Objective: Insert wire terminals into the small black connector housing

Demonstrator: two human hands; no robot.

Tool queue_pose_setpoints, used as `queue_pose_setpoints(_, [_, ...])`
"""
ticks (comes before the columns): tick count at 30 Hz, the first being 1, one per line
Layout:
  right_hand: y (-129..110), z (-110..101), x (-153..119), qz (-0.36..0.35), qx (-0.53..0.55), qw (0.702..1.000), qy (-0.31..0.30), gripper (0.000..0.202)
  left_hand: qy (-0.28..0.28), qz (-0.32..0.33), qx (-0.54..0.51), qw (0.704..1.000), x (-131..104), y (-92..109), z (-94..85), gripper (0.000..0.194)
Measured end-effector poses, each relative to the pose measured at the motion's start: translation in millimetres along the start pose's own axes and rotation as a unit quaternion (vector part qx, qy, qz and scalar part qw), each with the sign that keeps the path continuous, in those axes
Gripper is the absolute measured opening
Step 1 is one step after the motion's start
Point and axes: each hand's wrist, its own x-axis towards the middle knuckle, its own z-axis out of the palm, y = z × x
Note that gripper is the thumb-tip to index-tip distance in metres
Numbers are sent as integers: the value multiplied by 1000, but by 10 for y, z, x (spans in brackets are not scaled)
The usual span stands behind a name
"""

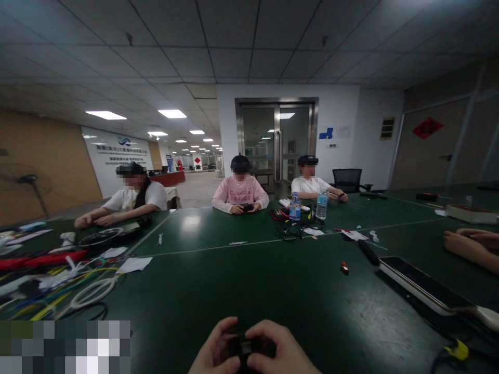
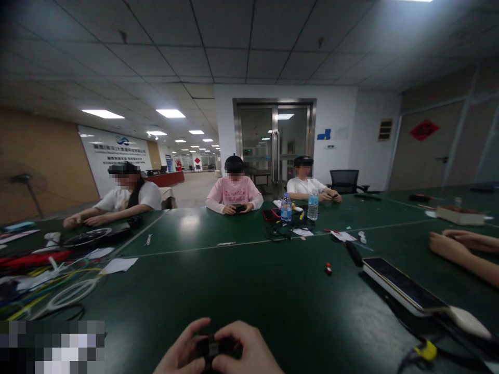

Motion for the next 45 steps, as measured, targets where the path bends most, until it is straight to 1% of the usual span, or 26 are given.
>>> queue_pose_setpoints(3, [4,27,-1,8,12,1000,18,31,7,10,1,1000,9,-7,14,58])
queue_pose_setpoints(7, [-9,23,-8,22,43,999,16,32,0,6,-28,1000,17,5,48,54])
queue_pose_setpoints(11, [16,-6,12,10,57,998,20,31,9,2,-59,998,41,26,84,51])
queue_pose_setpoints(15, [95,-25,40,9,40,999,24,29,0,-36,-81,996,108,32,78,50])
queue_pose_setpoints(19, [134,-57,67,21,32,999,15,29,-12,-77,-68,995,207,49,41,49])
queue_pose_setpoints(24, [78,-107,117,25,28,999,-6,31,-38,-64,29,997,316,124,-10,51])
queue_pose_setpoints(27, [52,-120,150,28,23,999,-15,30,-50,-42,122,990,317,192,-28,47])
queue_pose_setpoints(29, [57,-120,166,31,14,999,-15,29,-54,-20,220,974,289,240,-28,39])
queue_pose_setpoints(31, [74,-112,171,35,2,999,-9,28,-36,11,330,943,252,283,-16,33])
queue_pose_setpoints(33, [92,-97,163,38,-10,999,-1,28,-27,39,404,914,221,311,3,30])
queue_pose_setpoints(35, [103,-79,139,39,-22,999,6,27,-13,53,438,898,199,321,21,31])
queue_pose_setpoints(37, [108,-63,106,35,-40,998,15,27,-13,58,455,888,184,312,30,34])
queue_pose_setpoints(41, [133,-61,55,25,-100,994,40,30,-33,74,463,882,157,276,21,37])
queue_pose_setpoints(43, [153,-67,50,31,-108,993,22,35,-36,77,467,880,142,267,13,36])
queue_pose_setpoints(45, [170,-69,55,36,-113,993,20,37,-32,81,472,877,128,269,7,35])
